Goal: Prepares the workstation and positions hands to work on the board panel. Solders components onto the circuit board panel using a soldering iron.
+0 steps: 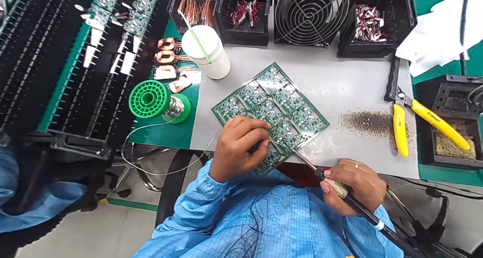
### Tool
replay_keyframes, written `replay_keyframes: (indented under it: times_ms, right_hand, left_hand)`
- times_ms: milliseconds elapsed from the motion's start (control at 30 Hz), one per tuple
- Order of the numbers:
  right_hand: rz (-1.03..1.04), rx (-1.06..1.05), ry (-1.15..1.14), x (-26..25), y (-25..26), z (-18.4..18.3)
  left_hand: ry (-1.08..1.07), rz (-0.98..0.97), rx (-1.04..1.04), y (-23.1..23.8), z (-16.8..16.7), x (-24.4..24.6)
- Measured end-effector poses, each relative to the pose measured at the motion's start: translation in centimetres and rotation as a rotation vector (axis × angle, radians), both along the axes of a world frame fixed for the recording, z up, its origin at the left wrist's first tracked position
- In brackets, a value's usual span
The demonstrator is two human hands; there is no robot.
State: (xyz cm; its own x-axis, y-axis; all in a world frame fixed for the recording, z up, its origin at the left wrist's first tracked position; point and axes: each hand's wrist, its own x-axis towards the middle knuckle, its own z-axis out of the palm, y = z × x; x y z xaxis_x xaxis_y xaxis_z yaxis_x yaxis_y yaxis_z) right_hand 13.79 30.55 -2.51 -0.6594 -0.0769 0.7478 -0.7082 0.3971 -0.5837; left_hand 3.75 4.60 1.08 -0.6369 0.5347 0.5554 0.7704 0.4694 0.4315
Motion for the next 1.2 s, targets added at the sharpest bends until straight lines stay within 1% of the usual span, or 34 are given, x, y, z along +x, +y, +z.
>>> replay_keyframes:
  times_ms: [467, 600, 700, 833, 1200]
  right_hand:
    - [-0.003, -0.015, 0.016, 0.06, 0.04, -0.1]
    - [-0.008, -0.074, 0.007, 0.35, 0.24, -0.25]
    - [-0.006, -0.052, 0.002, 0.29, 0.2, -0.19]
    - [0.008, -0.011, 0.002, 0.21, 0.32, -0.05]
    - [0.002, -0.024, 0.015, 0.17, 0.22, -0.16]
  left_hand:
    - [-0.018, -0.003, 0.005, -0.14, 0.13, -0.24]
    - [-0.018, -0.056, 0.009, -0.27, 0.12, -0.23]
    - [-0.028, -0.098, 0.003, -0.39, 0.12, -0.15]
    - [-0.015, -0.074, -0.004, -0.29, 0.06, -0.19]
    - [0.001, -0.05, 0.011, -0.17, -0.06, -0.2]
